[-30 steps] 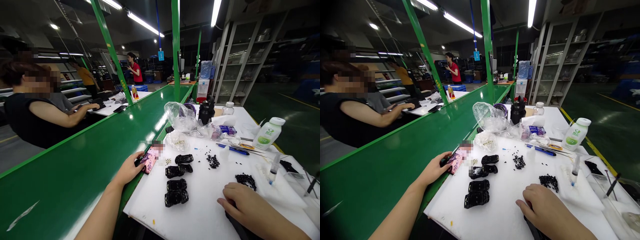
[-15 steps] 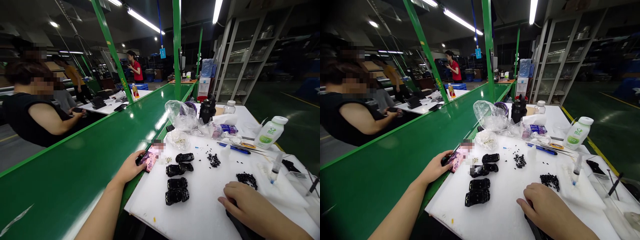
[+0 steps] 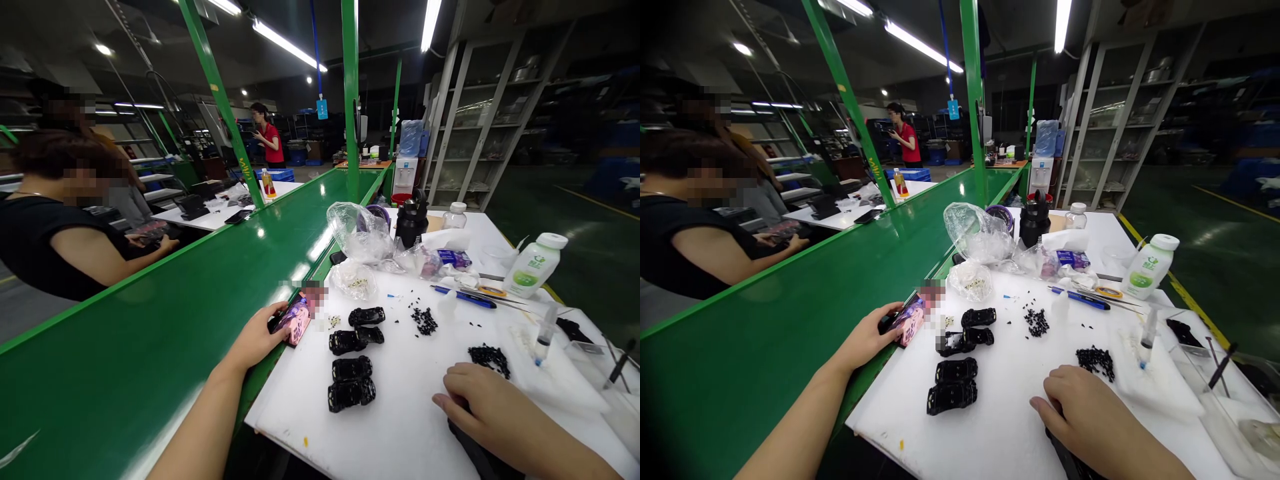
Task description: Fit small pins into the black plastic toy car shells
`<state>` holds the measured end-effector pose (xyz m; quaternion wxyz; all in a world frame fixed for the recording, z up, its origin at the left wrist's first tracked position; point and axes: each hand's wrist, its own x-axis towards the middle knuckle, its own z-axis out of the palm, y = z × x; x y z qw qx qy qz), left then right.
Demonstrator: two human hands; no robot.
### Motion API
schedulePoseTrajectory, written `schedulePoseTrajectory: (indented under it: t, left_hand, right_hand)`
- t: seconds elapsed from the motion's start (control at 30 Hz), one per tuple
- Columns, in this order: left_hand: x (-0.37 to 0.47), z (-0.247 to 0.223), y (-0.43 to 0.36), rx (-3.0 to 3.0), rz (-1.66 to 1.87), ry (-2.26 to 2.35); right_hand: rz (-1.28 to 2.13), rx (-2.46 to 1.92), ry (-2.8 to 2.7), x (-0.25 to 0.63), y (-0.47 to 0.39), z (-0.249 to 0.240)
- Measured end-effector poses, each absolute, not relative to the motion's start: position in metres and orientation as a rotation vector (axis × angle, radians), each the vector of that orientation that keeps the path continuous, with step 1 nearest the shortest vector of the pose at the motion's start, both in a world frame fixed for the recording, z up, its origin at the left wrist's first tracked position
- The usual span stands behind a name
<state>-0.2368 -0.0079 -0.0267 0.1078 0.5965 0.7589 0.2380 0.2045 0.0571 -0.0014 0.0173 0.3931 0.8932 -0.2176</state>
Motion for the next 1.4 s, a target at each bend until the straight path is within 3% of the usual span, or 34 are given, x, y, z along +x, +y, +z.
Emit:
schedulePoseTrajectory:
  t: [0.87,1.4]
  left_hand:
    - [-0.212,-0.021,0.018,1.926,0.605,2.265]
    - [-0.218,-0.026,0.005,1.882,0.929,2.179]
  right_hand:
    - [-0.708,1.266,2.836,0.201,0.056,0.007]
    - [-0.733,1.269,2.816,0.203,0.058,-0.001]
